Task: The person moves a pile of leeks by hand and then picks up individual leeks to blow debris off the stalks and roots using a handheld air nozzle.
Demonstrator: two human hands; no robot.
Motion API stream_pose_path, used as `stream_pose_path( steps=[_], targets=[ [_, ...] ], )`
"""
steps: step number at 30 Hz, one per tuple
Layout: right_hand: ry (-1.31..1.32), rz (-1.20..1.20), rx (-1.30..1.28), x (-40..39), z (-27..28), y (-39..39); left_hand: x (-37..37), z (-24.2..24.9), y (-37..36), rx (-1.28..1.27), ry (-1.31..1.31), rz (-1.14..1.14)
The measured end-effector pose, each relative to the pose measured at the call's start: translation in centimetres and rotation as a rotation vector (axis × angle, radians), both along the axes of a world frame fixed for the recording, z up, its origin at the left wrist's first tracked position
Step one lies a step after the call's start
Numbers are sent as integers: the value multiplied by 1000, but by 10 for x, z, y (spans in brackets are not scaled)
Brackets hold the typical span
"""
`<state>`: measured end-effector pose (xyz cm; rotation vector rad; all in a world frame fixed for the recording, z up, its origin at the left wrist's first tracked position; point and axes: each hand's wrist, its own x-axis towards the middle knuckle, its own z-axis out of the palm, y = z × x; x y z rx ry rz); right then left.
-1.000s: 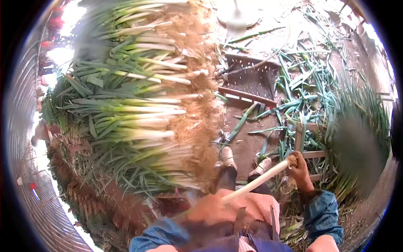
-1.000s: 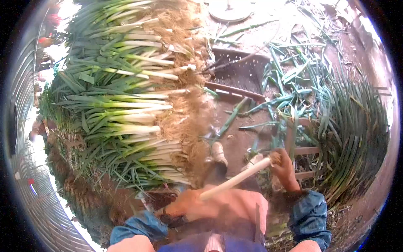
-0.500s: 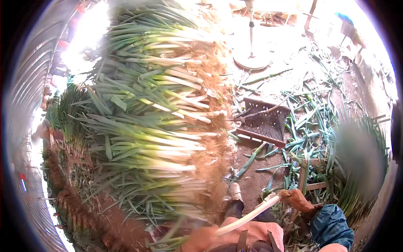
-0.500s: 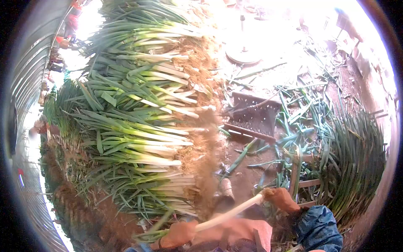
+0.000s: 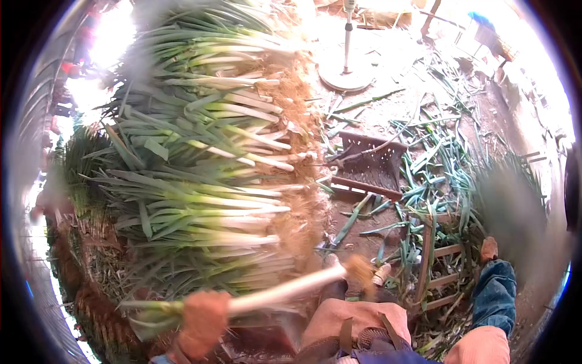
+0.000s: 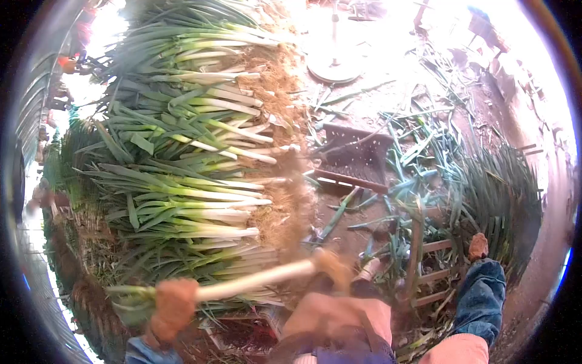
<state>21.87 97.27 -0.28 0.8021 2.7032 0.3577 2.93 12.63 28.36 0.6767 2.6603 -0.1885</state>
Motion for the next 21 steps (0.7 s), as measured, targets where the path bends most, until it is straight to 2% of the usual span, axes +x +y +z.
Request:
stream_pose_path(
  steps=[2, 4, 8, 10, 11, 14, 17, 18, 20, 21],
  targets=[
    [-1, -196, -68, 6, 28, -21, -33, 3, -24, -184, 194, -63],
    [-38, -236, -102, 13, 40, -60, -64, 0, -46, -165, 324, -55],
    [-120, -283, -206, 16, 31, -127, -109, 15, -64, -114, 471, -92],
    [-193, -196, -329, 8, 26, -141, -124, 16, -68, -114, 565, -121],
    [-225, -150, -388, 1, 24, -145, -130, 13, -75, -101, 533, -44],
    [-208, -109, -472, -35, 13, -170, -164, -12, -115, -158, 589, -35],
    [-263, 64, -549, -109, 9, -218, -193, -95, -169, -356, 579, 130],
    [-239, 46, -633, -142, 19, -254, -195, -141, -203, -478, 369, 372],
    [-183, 28, -795, -224, 49, -328, -181, -211, -234, -414, 115, 765],
    [-181, 128, -863, -253, 35, -346, -171, -239, -246, -390, 191, 751]
  ],
)
